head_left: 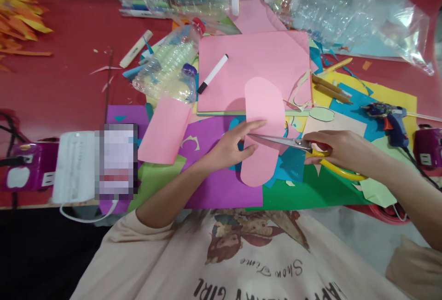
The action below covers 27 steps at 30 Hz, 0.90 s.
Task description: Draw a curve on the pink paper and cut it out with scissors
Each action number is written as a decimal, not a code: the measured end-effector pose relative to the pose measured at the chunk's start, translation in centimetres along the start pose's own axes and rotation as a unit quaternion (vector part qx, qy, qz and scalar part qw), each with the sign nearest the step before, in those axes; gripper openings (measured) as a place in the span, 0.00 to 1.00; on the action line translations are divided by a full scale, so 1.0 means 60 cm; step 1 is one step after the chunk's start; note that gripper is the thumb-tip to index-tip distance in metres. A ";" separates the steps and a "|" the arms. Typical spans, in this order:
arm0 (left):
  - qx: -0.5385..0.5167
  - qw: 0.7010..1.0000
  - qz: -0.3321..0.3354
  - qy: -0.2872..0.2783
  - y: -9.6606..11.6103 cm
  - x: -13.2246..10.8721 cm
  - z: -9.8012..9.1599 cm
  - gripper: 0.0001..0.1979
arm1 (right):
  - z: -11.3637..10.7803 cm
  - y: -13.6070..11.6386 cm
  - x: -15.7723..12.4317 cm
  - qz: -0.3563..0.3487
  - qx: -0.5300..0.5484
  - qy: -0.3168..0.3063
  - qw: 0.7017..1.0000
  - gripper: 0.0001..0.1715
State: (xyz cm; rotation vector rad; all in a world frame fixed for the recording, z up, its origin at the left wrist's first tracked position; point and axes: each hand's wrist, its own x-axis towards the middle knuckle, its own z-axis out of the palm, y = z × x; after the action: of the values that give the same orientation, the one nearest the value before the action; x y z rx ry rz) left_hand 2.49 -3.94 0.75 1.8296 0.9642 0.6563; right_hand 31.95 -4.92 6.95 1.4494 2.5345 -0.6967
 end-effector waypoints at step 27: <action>0.005 0.988 0.000 0.152 -0.004 0.013 -0.009 0.13 | 0.010 -0.018 -0.021 0.151 0.124 0.227 0.954 0.15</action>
State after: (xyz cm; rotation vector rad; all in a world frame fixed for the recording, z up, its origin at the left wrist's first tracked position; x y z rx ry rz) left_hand 2.40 -2.95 0.79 1.7685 1.1671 0.9512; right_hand 31.66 -6.63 7.20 2.2555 2.4998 -0.7158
